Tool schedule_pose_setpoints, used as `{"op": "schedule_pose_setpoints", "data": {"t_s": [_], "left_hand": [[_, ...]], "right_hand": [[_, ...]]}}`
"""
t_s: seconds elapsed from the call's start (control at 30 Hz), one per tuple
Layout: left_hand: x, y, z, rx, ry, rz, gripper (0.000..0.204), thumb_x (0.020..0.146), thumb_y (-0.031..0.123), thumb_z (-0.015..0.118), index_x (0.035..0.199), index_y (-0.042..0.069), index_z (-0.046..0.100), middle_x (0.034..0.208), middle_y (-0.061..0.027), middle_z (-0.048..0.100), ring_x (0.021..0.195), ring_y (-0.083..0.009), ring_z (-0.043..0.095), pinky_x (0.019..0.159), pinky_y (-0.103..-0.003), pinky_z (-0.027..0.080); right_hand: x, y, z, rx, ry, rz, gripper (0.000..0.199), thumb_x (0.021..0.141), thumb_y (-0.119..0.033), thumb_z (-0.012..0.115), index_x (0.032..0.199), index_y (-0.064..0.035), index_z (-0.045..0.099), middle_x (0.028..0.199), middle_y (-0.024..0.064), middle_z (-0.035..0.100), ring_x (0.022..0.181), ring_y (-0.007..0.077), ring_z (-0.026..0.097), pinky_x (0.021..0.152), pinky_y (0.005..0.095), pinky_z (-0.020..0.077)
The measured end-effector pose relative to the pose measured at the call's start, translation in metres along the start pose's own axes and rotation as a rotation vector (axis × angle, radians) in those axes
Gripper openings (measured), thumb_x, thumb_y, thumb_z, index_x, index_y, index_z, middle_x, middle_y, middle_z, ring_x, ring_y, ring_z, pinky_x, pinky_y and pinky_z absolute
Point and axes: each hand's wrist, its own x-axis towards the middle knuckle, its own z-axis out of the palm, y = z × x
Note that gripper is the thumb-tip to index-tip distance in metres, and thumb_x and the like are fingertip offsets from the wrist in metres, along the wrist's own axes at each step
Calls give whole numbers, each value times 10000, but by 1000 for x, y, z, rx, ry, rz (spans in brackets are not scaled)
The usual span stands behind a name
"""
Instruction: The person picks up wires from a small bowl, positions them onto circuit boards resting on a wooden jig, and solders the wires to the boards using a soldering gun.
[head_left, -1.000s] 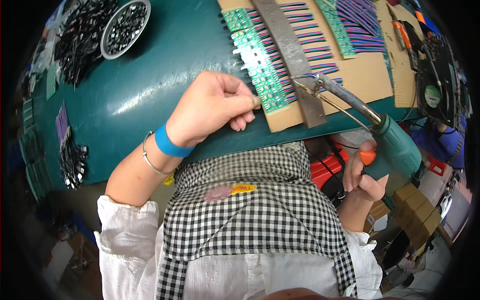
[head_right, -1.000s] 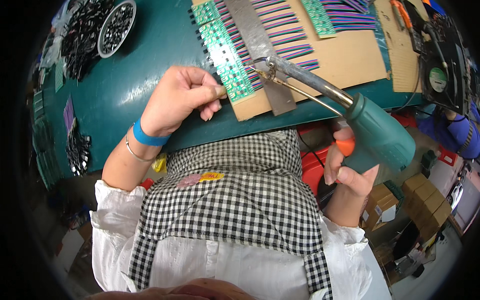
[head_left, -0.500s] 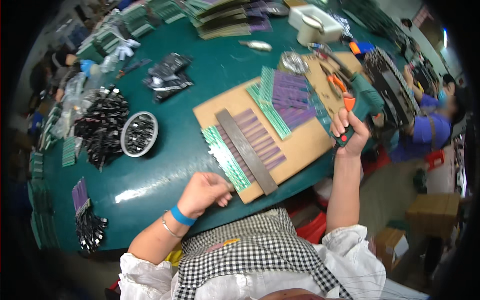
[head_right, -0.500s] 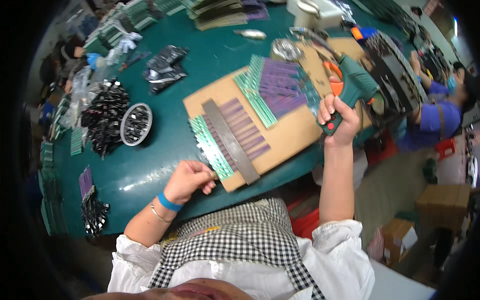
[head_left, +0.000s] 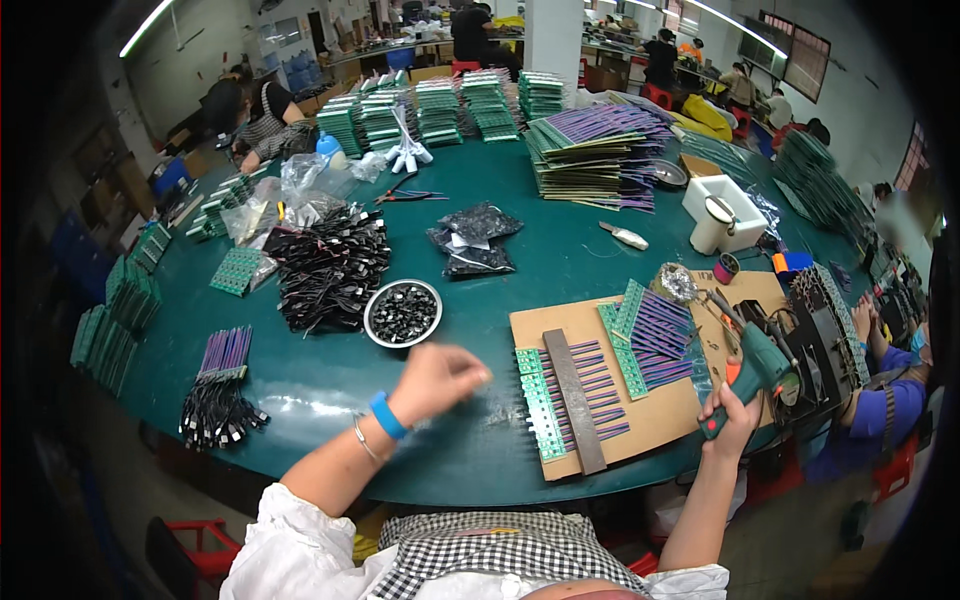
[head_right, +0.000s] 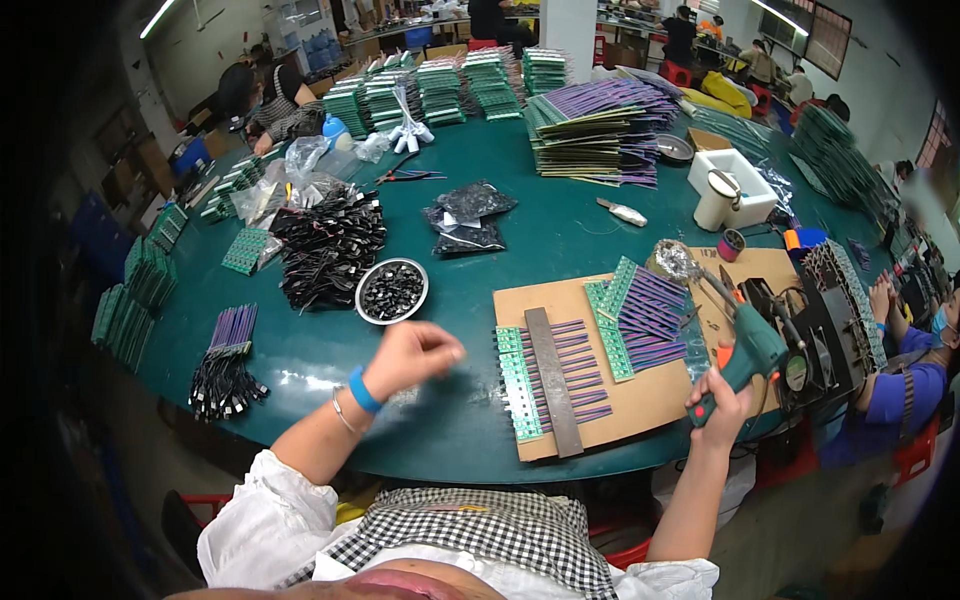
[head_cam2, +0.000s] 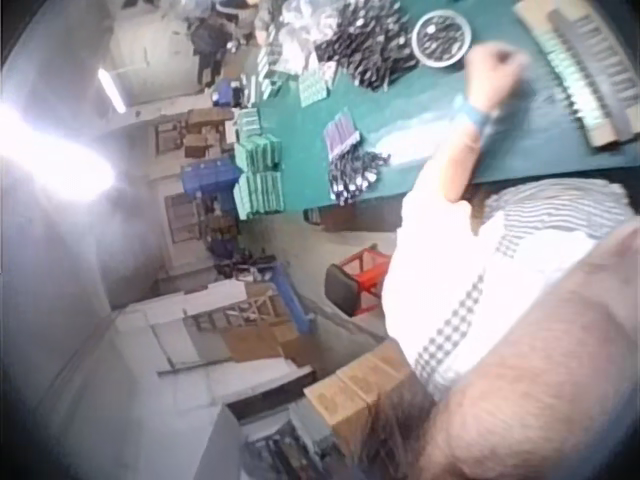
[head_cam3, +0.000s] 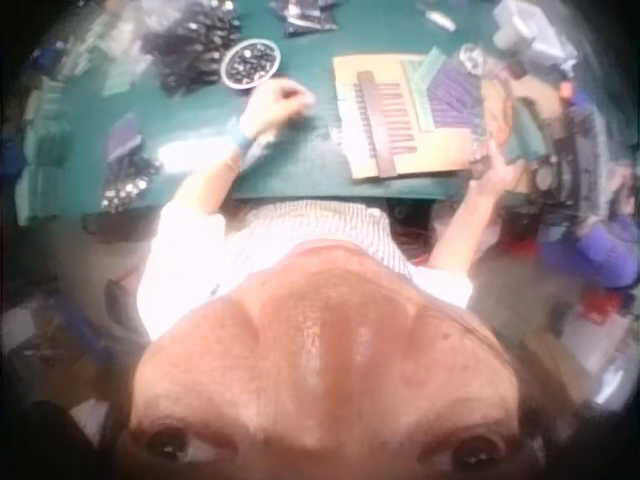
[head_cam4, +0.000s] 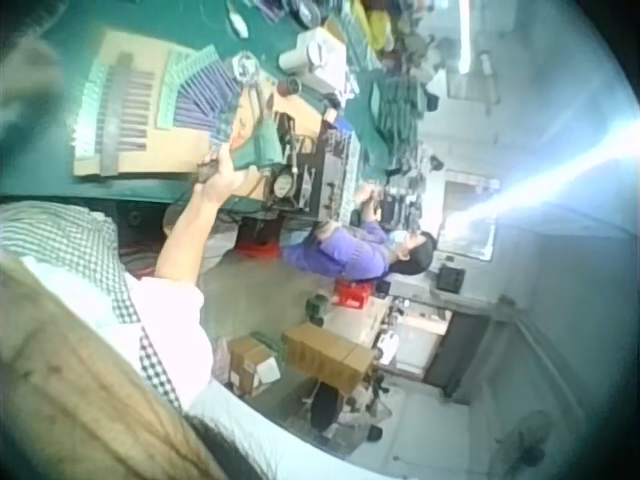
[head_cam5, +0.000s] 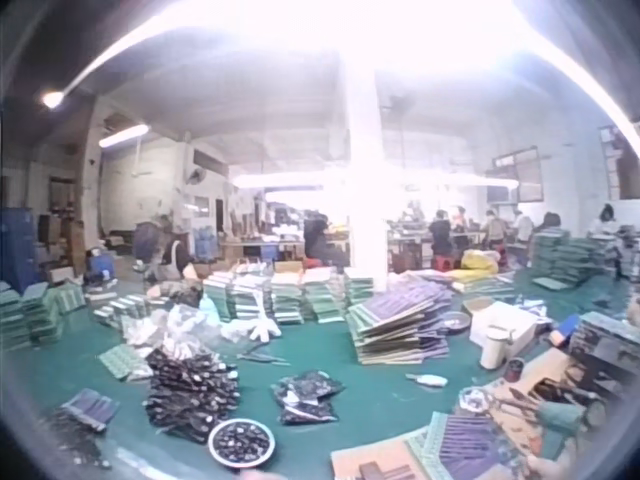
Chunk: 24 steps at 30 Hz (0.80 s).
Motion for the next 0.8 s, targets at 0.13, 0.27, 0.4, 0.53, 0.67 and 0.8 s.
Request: {"op": "schedule_pose_setpoints", "data": {"t_s": [0.13,0.27,0.4,0.53,0.67,0.8], "left_hand": [[36,-23,-53,763,432,218,181,731,157,721,884,62,705,854,-109,672,809,-310,613,732,-364,503],[46,-51,-65,949,372,52,211,709,229,749,865,92,714,920,-97,644,965,-300,558,789,-419,459],[49,-51,-67,927,324,-29,189,700,245,749,816,99,720,863,-102,664,911,-291,604,743,-448,459],[52,-54,-66,874,310,-58,143,709,215,741,784,96,714,827,-106,663,833,-290,626,763,-431,465],[53,-62,-68,749,414,96,127,675,115,746,779,54,705,799,-124,663,762,-302,633,716,-393,501],[51,-61,-73,689,554,228,121,691,45,729,808,37,697,778,-114,648,719,-260,641,666,-339,509]], "right_hand": [[-20,-7,2,-12,-28,-51,425,811,-88,546,1214,-3,439,614,25,430,475,112,449,427,237,396],[-36,-8,9,29,-63,-58,465,781,-83,581,1197,60,434,597,47,454,448,123,453,419,250,418],[-47,-9,12,6,-93,-36,478,778,-80,588,1200,72,423,610,55,463,451,124,461,419,246,424],[-53,-12,16,13,-99,-50,491,775,-64,591,1203,87,406,625,63,478,449,127,467,420,239,432],[-57,-13,19,10,-130,-80,483,771,-35,590,1200,91,408,631,71,493,447,131,480,414,240,433],[-60,-17,26,-15,-157,-92,477,764,-15,592,1195,89,418,626,74,504,450,135,493,413,242,436]]}}
